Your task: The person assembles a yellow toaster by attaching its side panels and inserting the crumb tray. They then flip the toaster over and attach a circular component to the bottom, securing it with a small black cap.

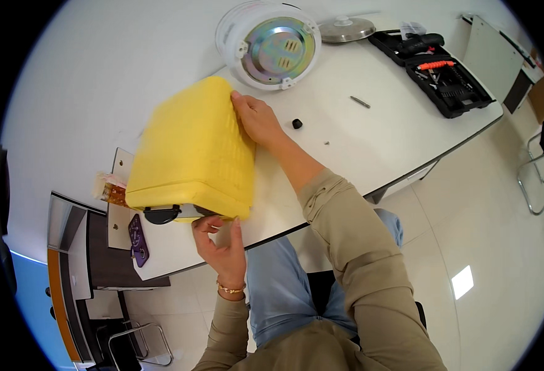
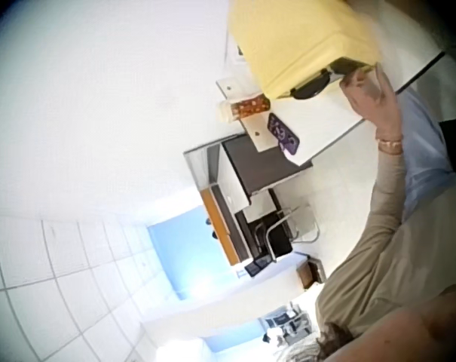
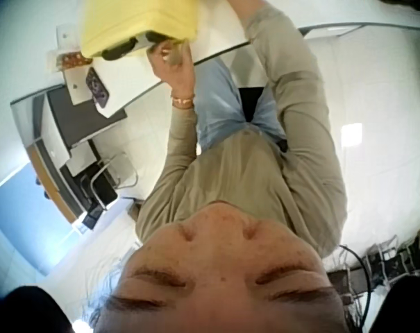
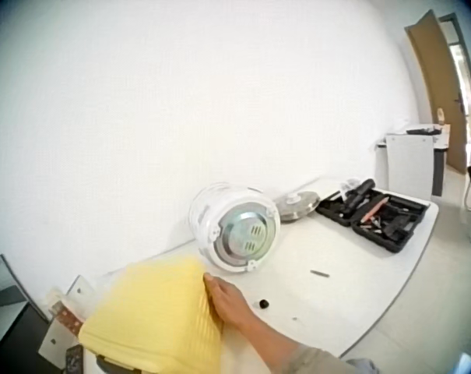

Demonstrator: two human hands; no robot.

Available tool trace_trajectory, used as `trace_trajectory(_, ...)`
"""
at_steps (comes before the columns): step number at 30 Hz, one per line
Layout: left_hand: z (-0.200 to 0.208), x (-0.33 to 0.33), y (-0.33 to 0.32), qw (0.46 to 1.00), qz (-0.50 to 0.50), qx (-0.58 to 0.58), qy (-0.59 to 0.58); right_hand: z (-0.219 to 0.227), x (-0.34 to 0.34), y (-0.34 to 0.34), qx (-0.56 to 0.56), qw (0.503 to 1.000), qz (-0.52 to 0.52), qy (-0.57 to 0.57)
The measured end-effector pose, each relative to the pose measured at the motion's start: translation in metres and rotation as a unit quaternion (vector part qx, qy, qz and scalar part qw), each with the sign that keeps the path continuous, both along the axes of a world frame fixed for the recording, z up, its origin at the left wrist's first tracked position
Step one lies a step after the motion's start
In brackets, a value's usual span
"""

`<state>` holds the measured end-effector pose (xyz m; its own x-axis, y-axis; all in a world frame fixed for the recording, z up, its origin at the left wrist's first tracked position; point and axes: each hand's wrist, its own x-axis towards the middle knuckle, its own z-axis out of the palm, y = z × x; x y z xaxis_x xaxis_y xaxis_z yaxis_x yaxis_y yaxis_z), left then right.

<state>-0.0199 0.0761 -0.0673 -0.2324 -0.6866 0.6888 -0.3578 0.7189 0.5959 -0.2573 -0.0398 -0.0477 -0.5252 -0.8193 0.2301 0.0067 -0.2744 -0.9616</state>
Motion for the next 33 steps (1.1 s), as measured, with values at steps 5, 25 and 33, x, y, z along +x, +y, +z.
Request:
trace_trajectory(5, 0.000, 0.002, 0.002, 1.000, 0.018, -0.017, -0.019, 0.008, 0.008, 0.013, 0.023, 0.998, -0.033, 0.040)
trace_trajectory(25, 0.000, 0.014, -0.007, 0.994, -0.010, 0.079, 0.069, 0.015, 0.008, 0.030, 0.096, 0.978, -0.136, 0.130)
trace_trajectory(33, 0.004, 0.020, -0.011, 0.998, 0.011, 0.060, 0.026, 0.014, 0.010, 0.033, 0.069, 0.968, -0.173, 0.167)
